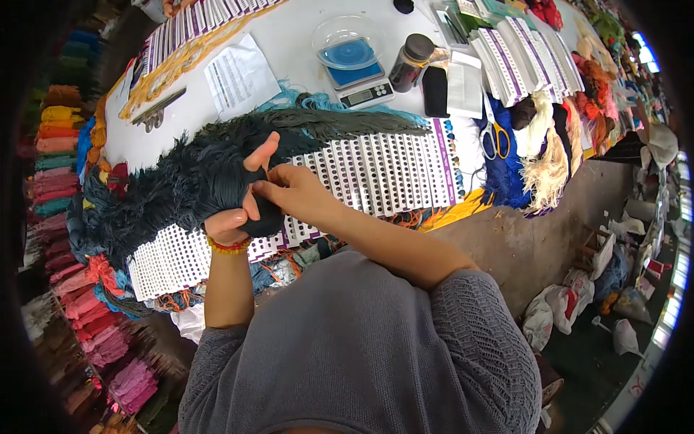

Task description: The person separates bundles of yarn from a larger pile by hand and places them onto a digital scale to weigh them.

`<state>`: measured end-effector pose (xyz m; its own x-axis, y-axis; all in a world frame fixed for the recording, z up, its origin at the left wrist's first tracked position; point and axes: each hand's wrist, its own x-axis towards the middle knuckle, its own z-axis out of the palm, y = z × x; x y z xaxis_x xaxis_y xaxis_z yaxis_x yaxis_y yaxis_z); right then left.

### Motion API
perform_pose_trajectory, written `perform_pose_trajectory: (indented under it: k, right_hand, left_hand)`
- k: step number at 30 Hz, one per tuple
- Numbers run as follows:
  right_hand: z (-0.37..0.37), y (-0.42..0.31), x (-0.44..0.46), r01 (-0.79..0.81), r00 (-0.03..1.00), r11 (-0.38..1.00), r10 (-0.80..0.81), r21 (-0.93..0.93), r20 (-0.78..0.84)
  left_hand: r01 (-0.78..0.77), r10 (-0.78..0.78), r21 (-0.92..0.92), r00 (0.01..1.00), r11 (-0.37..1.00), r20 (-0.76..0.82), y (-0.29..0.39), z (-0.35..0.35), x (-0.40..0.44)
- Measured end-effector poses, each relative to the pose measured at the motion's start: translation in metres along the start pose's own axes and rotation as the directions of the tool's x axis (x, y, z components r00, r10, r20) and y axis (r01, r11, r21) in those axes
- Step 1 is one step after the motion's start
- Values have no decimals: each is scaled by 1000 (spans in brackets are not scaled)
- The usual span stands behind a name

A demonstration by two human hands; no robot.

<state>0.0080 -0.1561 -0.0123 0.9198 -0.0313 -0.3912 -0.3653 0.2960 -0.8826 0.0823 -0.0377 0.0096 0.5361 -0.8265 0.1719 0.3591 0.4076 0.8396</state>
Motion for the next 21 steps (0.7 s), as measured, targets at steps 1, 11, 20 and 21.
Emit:
perform_pose_trajectory:
  k: [1,11,20,21]
  right_hand:
    - [0,2,1,9,1000,999,-10,-48,-18]
    - [-12,2,2,31,999,964,-41,-265,-34]
    - [-53,-1,29,458,875,866,-399,199,-274]
    - [-66,-2,34,484,811,873,-419,65,-407]
  left_hand:
    - [15,-15,8,1000,1000,-2,-2,-1,0]
    - [-107,109,-563,994,819,-29,-29,-23,-7]
    - [-32,-298,-702,891,711,-343,-13,-52,-30]
    - [-52,-283,-755,909,654,-307,-10,-62,-34]
